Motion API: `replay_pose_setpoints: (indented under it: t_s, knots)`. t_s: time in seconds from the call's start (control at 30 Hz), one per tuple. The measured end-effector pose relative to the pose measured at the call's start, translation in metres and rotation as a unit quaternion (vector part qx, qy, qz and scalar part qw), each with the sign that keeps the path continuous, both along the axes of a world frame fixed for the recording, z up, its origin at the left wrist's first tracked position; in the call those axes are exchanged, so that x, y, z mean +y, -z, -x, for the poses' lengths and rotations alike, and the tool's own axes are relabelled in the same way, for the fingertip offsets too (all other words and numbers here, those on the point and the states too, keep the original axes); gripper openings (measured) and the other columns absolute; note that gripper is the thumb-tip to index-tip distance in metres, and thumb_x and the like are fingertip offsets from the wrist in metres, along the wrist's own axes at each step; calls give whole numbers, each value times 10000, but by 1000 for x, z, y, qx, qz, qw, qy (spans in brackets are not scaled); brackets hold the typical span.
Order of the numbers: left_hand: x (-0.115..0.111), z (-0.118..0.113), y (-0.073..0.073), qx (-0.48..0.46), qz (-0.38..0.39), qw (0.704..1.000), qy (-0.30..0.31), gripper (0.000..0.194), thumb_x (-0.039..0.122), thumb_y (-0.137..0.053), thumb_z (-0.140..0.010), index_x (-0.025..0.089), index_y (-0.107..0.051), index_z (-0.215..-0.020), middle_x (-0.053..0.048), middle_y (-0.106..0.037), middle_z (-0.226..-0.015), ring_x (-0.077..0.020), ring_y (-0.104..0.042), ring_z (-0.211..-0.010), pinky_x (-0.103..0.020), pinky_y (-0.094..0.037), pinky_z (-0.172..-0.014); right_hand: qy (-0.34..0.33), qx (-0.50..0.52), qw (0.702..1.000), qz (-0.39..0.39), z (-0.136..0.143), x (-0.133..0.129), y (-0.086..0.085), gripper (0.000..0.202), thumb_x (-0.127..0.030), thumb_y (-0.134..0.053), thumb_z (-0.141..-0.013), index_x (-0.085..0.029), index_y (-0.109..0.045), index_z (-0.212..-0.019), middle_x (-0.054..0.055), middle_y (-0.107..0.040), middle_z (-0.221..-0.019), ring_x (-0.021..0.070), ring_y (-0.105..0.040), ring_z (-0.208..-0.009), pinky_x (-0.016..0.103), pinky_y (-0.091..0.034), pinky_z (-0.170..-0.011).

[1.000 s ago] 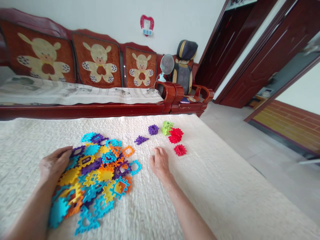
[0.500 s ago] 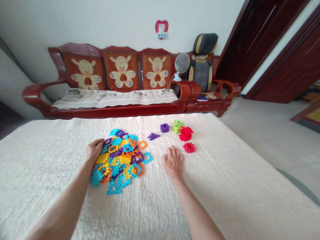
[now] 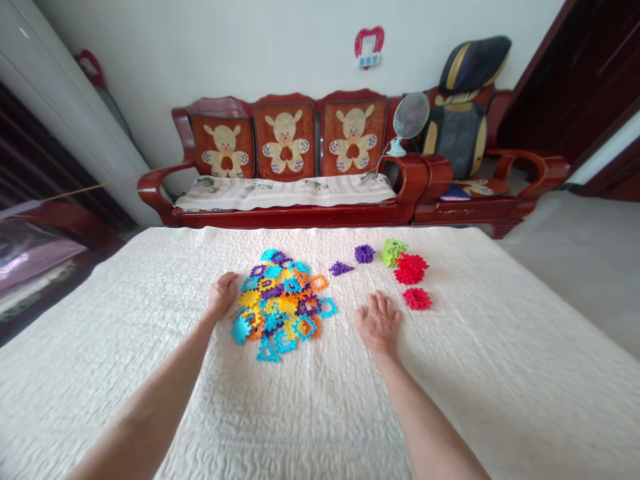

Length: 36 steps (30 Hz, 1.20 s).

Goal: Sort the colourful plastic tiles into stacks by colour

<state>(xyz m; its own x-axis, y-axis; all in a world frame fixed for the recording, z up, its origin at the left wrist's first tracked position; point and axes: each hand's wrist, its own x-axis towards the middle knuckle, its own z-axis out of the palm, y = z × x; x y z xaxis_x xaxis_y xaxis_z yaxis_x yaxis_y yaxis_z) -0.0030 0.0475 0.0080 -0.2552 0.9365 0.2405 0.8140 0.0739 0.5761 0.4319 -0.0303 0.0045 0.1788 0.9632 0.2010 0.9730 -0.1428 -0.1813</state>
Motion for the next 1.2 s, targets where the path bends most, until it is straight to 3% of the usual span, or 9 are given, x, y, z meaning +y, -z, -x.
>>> replay_pose_setpoints:
  t_s: [0.17,0.3,0.4,0.5,0.67,1.2]
  knots:
    - [-15,-2,-3,72,27,997,6,338,244,-416,-923,198,-707,-1089,-124,-626,-1321,-247,-513,-1296,-407,-404,-1100,-2,-8,1000,-8,-1,1,2,461,-356,-356,-981,-155,-558,-1344,134,-468,-1531,302,-376,-1367,511,-331,-1043]
    - [-28,-10,-5,106,62,992,-6,391,361,-382,-966,219,-668,-1192,-160,-563,-1379,-337,-413,-1355,-565,-335,-1109,0,-9,1000,-4,0,1,-1,462,-354,-352,-979,-157,-558,-1343,125,-472,-1530,289,-371,-1371,492,-328,-1041]
    - [-40,-14,-5,126,93,987,-42,456,420,-372,-968,229,-605,-1311,-177,-438,-1508,-413,-319,-1407,-650,-297,-1093,4,-8,1000,5,0,1,-1,463,-351,-360,-975,-165,-558,-1349,117,-471,-1534,283,-374,-1369,477,-329,-1039]
    - [-49,-17,-3,165,117,977,-66,482,417,-347,-974,261,-543,-1386,-146,-380,-1561,-406,-290,-1430,-619,-315,-1095,8,-14,1000,11,-2,2,1,462,-348,-359,-976,-171,-554,-1355,107,-466,-1540,274,-368,-1375,464,-329,-1041]
    - [-54,-18,-4,209,86,973,-51,456,393,-319,-985,249,-574,-1334,-160,-509,-1412,-370,-394,-1340,-557,-391,-1020,14,-27,999,12,-2,3,4,466,-353,-346,-981,-174,-545,-1363,97,-459,-1547,270,-361,-1378,449,-324,-1037]
    - [-51,-12,-3,171,68,982,-49,402,359,-302,-997,274,-645,-1188,-98,-581,-1315,-289,-441,-1299,-505,-401,-1023,9,-15,1000,-2,-2,4,4,443,-349,-383,-971,-180,-573,-1333,103,-489,-1516,273,-384,-1352,455,-337,-1024]
